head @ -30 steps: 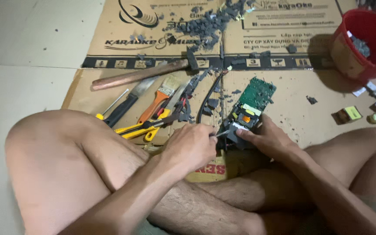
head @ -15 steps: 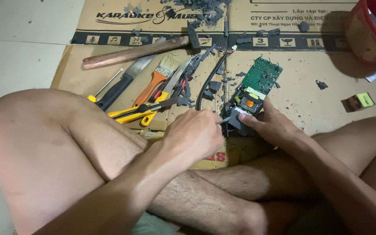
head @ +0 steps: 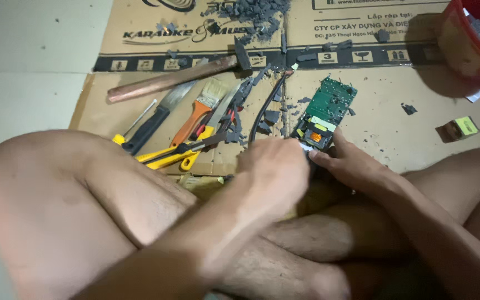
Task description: The person sits on the floor and uses a screwdriver to remove screws from a small electronic device. They then use their hands to pry open the casing and separate the internal components, including a circuit board, from the housing.
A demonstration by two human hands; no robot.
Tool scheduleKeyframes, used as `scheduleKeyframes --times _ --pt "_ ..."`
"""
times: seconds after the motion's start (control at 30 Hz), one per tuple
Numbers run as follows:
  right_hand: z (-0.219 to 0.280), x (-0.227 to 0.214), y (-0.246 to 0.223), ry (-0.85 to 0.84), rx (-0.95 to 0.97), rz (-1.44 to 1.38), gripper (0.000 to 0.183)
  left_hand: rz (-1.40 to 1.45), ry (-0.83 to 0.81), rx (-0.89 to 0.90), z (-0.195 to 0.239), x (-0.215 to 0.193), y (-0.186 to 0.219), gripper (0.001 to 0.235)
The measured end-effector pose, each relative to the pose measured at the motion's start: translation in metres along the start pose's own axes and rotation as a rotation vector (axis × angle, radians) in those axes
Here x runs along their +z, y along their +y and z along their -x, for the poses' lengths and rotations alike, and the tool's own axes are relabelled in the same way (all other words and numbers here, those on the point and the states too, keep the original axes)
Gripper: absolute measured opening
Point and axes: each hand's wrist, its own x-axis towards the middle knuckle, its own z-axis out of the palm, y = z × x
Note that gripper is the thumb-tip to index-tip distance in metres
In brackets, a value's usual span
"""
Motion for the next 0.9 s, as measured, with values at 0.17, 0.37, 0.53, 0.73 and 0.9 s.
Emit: scheduleKeyframes --times 0.17,0.37,0.53,0.73,0.9 --pt "-0.010 0.004 0.021 0.025 -0.049 -0.019 0.059 -0.161 -0.008 0.077 0.009 0.008 0.018 0.032" --pt "-0.016 0.007 0.027 0.029 -0.086 -0.038 0.053 -0.369 0.204 0.058 -0.006 0.092 0.022 0.027" --pt "-0.017 0.009 0.032 0.076 -0.067 -0.063 0.051 -0.243 0.235 -0.040 -0.001 0.079 -0.007 0.038" --pt "0.003 0.011 0.018 0.096 -0.033 -0.021 0.067 0.180 0.133 -0.052 0.033 0.052 -0.005 0.042" --pt "-0.003 0.011 0.027 0.094 -0.071 -0.001 0.052 0.535 0.201 -0.318 0.023 0.070 0.002 0.046"
